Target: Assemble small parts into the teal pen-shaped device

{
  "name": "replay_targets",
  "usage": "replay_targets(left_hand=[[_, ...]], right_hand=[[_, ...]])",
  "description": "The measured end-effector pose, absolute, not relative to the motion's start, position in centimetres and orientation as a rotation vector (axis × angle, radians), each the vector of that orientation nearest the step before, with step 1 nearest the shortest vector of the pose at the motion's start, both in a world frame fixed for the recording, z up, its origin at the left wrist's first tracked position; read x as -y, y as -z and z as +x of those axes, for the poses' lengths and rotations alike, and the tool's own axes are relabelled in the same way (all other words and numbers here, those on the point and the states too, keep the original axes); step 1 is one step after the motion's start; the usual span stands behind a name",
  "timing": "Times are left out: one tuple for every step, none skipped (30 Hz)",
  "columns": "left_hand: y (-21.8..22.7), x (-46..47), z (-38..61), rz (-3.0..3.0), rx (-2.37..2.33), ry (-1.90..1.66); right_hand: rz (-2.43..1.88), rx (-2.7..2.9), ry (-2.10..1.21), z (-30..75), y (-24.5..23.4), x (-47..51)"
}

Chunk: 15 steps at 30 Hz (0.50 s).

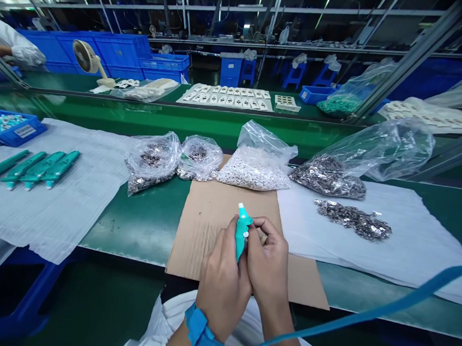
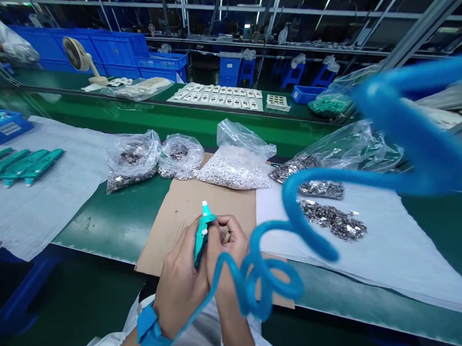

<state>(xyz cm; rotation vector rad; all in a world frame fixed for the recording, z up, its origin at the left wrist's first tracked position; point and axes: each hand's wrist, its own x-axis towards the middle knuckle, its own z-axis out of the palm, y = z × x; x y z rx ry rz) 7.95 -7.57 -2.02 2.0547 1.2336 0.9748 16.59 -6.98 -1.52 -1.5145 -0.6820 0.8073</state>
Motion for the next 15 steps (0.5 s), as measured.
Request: replay_targets(left_hand=[[2.0,7.6,7.9,2.045,-1.242,-0.968],[2.0,7.6,7.9,2.039,-1.246,-0.966],[2.1,7.7,7.8,2.038,-1.248,-0.968],[2.1,7.7,7.8,2.04,-1.248,-0.97],[2.1,7.7,7.7,2.049,-1.247,-0.976],[2.1,7.7,7.7,2.058,-1.244,-0.98],[2.1,7.7,7.6,2.066,-1.243,-0.983],[2.1,7.7,7.6,2.069,-1.241,-0.984],[2.0,7.7,7.6,2.067,-1.243,-0.983],[1.9,7.7,7.6,2.059,-1.251,-0.981],[1.7,7.6,7.7,2.044,-1.263,-0.98],[1.6,7.6,7.7,2.027,-1.276,-0.978],[1.4,7.6,7.7,2.013,-1.287,-0.977],[1.2,7.5,7.8,2.002,-1.296,-0.976],[1.0,7.5,7.8,1.997,-1.303,-0.977]], right_hand=[[-1.524,0.686,-0.818,16.6,1.4,7.0],[-1.534,0.692,-0.828,16.5,1.4,7.1],[-1.542,0.699,-0.837,16.5,1.3,7.1],[-1.548,0.703,-0.843,16.5,1.2,7.2],[-1.551,0.706,-0.844,16.4,1.2,7.3],[-1.551,0.706,-0.843,16.4,1.2,7.3],[-1.55,0.705,-0.845,16.4,1.2,7.4],[-1.549,0.707,-0.853,16.4,1.1,7.4],[-1.552,0.713,-0.856,16.4,1.1,7.5],[-1.56,0.725,-0.853,16.5,1.0,7.5],[-1.573,0.736,-0.842,16.5,1.0,7.6],[-1.587,0.742,-0.824,16.5,0.9,7.6],[-1.6,0.742,-0.802,16.5,0.8,7.6],[-1.611,0.739,-0.786,16.5,0.7,7.7],[-1.617,0.737,-0.779,16.5,0.6,7.7]])
